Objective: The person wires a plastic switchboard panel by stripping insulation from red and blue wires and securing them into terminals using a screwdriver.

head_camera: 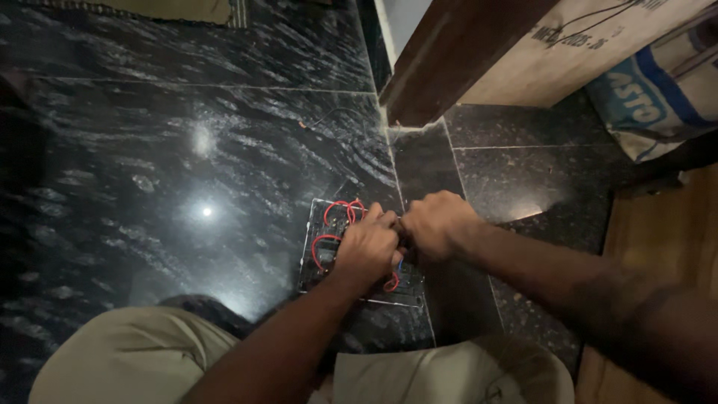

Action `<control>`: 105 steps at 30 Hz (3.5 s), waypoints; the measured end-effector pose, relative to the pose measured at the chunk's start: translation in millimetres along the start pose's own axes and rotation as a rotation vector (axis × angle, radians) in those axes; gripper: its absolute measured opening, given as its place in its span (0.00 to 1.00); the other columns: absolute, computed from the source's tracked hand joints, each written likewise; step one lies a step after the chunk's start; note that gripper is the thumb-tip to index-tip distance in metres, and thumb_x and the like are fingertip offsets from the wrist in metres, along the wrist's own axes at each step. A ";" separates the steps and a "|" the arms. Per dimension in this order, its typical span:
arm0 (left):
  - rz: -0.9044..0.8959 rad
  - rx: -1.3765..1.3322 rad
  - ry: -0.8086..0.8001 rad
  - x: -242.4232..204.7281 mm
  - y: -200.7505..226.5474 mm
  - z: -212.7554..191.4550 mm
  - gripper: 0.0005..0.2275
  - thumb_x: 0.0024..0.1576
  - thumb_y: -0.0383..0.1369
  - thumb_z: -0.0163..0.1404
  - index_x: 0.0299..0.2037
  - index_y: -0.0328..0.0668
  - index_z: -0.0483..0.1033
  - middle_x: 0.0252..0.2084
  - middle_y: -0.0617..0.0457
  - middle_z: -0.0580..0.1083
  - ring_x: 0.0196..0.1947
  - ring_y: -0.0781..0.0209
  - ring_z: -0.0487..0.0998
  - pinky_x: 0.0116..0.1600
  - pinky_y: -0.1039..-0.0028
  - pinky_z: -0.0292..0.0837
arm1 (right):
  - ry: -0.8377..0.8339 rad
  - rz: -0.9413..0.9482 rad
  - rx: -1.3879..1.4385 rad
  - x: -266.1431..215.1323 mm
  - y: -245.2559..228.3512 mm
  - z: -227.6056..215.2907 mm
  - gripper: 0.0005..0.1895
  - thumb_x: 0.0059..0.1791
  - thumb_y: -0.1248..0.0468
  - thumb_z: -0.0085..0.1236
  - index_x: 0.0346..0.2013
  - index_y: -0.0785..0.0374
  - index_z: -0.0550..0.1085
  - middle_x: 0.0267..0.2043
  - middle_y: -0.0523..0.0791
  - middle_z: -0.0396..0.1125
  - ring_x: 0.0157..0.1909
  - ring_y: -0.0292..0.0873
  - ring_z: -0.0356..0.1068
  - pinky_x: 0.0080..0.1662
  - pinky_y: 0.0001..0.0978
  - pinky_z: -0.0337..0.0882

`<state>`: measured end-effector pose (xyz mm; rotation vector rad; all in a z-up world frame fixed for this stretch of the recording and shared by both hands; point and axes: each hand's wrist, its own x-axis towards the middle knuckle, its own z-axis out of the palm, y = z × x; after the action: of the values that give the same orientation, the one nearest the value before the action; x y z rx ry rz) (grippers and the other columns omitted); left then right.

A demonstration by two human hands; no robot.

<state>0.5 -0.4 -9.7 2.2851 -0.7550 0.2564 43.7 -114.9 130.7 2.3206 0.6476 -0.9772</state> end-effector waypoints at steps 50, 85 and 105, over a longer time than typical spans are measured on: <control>-0.914 -1.016 -0.658 18.2 -7.6 -23.9 0.10 0.54 0.33 0.60 0.42 0.37 0.81 0.36 0.52 0.82 0.34 0.68 0.83 0.37 0.79 0.77 | 0.917 0.186 1.931 -19.2 -54.1 146.1 0.08 0.45 0.62 0.64 0.31 0.66 0.81 0.28 0.39 0.75 0.28 0.28 0.69 0.32 0.22 0.68; -0.812 -0.847 -0.481 38.9 11.3 -31.7 0.17 0.54 0.45 0.59 0.30 0.36 0.78 0.27 0.49 0.79 0.23 0.65 0.78 0.26 0.75 0.73 | 0.173 1.023 0.852 -12.7 80.2 232.6 0.36 0.34 0.57 0.80 0.53 0.64 0.74 0.56 0.55 0.71 0.61 0.57 0.69 0.57 0.49 0.70; -0.577 -1.022 -0.592 24.9 55.8 -99.9 0.11 0.59 0.37 0.53 0.38 0.35 0.80 0.29 0.54 0.79 0.27 0.69 0.79 0.34 0.74 0.76 | 1.120 -0.071 2.019 -38.6 -44.6 102.3 0.07 0.50 0.66 0.62 0.39 0.69 0.80 0.29 0.41 0.73 0.27 0.29 0.65 0.30 0.22 0.64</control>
<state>-9.0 24.2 104.4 1.4501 -0.3150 -0.9055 -57.9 -155.1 86.1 4.6650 -0.3248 0.2317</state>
